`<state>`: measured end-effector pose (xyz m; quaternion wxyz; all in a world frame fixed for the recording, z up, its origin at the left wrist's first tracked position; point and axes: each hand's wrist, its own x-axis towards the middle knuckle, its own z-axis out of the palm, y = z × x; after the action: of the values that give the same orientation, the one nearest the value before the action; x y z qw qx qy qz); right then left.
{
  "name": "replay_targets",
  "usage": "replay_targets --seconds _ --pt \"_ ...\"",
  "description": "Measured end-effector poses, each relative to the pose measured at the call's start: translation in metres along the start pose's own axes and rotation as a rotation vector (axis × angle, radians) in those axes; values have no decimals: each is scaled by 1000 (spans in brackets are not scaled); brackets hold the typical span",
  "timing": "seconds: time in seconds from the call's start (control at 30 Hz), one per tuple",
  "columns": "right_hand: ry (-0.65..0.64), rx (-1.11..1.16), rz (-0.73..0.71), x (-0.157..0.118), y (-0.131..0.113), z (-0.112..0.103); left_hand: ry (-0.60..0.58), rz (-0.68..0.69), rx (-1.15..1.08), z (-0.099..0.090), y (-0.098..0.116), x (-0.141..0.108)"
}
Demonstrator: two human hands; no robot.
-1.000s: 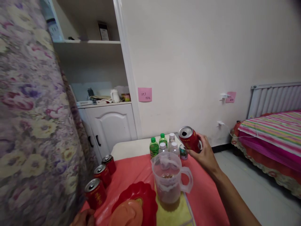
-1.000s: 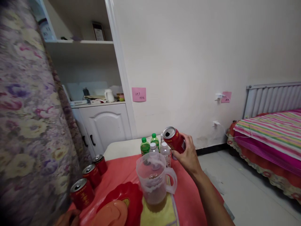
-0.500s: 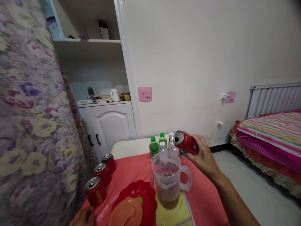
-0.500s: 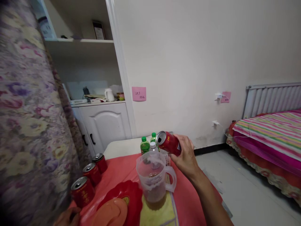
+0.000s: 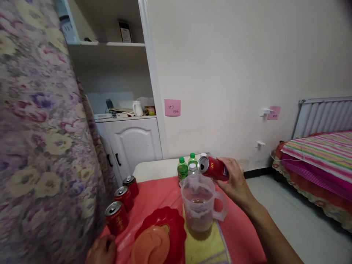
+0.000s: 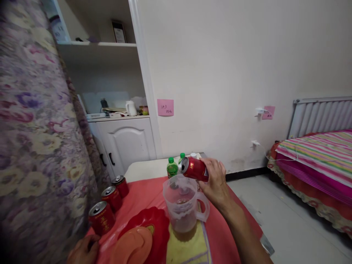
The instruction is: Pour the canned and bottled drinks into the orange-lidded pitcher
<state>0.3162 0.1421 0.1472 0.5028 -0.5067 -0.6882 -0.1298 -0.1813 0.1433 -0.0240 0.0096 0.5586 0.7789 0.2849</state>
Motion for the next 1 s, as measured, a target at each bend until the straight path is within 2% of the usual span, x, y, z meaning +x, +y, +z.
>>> replay_targets --seconds 0.47,1.0 --pt "-15 -34 -39 -6 4 10 15 15 21 4 -2 -4" --pt "-69 -32 -57 -8 6 7 27 16 28 6 -4 -3"
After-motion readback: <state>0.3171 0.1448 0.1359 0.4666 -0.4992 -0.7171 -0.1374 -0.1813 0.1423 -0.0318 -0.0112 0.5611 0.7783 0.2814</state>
